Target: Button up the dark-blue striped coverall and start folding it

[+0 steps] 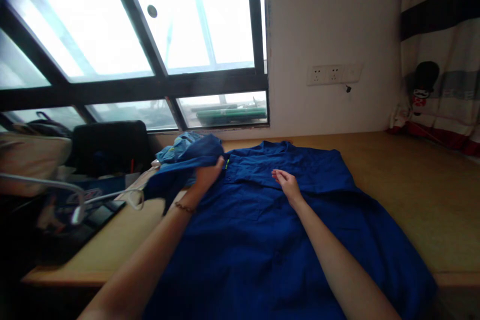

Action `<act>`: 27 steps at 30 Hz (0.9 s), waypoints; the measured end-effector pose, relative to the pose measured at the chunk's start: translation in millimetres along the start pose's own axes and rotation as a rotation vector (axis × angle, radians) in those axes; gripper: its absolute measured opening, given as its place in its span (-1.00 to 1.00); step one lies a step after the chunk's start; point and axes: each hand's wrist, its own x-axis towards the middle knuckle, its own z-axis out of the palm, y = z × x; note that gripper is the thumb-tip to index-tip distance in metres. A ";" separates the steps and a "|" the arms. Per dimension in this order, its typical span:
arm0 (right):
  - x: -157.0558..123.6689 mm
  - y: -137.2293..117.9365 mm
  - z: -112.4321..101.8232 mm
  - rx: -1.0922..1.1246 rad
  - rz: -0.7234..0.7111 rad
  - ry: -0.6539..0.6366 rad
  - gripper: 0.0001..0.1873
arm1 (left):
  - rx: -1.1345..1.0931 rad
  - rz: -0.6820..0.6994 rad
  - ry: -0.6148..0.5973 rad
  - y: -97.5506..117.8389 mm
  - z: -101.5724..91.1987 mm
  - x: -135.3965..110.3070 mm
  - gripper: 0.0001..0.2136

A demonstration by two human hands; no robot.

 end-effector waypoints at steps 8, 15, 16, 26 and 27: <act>13.5 -10.6 -40.5 0.835 0.344 -0.016 -0.22 | 0.400 0.720 -0.578 65.6 117.3 -87.2 -0.61; 15.7 -0.4 -20.2 0.097 0.001 0.051 -0.39 | 0.545 0.822 -0.446 58.7 107.4 -100.0 -0.67; 14.8 0.8 -16.7 -0.019 -0.030 -0.004 -0.46 | 0.545 0.874 -0.427 61.8 103.5 -103.0 -0.69; 7.3 -52.2 -47.0 0.721 -0.124 0.234 -0.59 | 0.056 1.036 -0.655 91.3 87.8 -132.8 -0.72; 8.4 -53.6 -57.9 0.849 -0.105 0.294 -0.66 | 0.033 0.934 -0.618 88.1 95.3 -127.2 -0.68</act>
